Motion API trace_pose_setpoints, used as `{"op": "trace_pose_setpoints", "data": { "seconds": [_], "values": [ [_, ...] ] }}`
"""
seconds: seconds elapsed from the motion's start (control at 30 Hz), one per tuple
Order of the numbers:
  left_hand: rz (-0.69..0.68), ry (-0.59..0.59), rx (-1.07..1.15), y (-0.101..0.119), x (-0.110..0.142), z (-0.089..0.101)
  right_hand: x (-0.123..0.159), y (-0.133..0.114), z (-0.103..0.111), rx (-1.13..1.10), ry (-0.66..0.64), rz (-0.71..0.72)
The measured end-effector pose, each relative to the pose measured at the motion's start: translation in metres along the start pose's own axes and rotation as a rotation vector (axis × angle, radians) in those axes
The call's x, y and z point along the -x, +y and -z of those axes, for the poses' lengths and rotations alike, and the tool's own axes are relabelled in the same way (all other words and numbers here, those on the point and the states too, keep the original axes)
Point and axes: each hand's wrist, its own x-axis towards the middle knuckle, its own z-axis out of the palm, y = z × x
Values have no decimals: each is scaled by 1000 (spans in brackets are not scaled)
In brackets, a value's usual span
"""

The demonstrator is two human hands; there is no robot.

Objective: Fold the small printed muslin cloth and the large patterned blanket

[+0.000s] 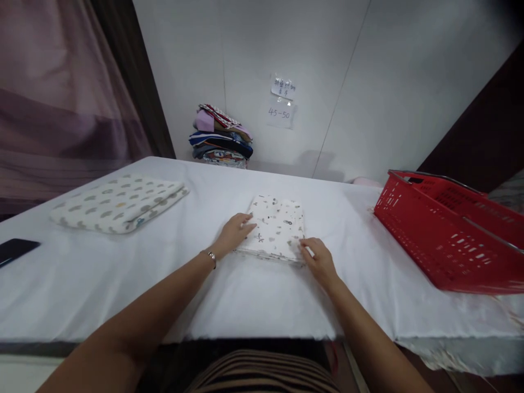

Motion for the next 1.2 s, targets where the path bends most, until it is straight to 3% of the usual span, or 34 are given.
{"op": "trace_pose_setpoints", "data": {
  "seconds": [0.07, 0.13, 0.27, 0.5, 0.77, 1.03, 1.2],
  "values": [
    [-212, 0, 54, 0, 20, -1, 5, -8, -5, -27, -34, 149],
    [-365, -18, 39, -1, 34, -2, 7, -13, -11, 7, -92, 207],
    [-503, -52, -43, -4, 43, -4, 2, -16, -19, 106, -177, 227],
    [-518, -61, -77, 0, 43, -5, -6, -19, -22, 119, -124, 217],
    [-506, -19, -54, 3, 46, -5, 10, -22, -29, 79, -69, 185],
    [-583, -17, -111, 8, 50, -7, 11, -22, -27, 151, -123, 228],
    [-601, -81, -144, 11, 53, -6, 12, -26, -24, 153, -167, 261]
  ]
}}
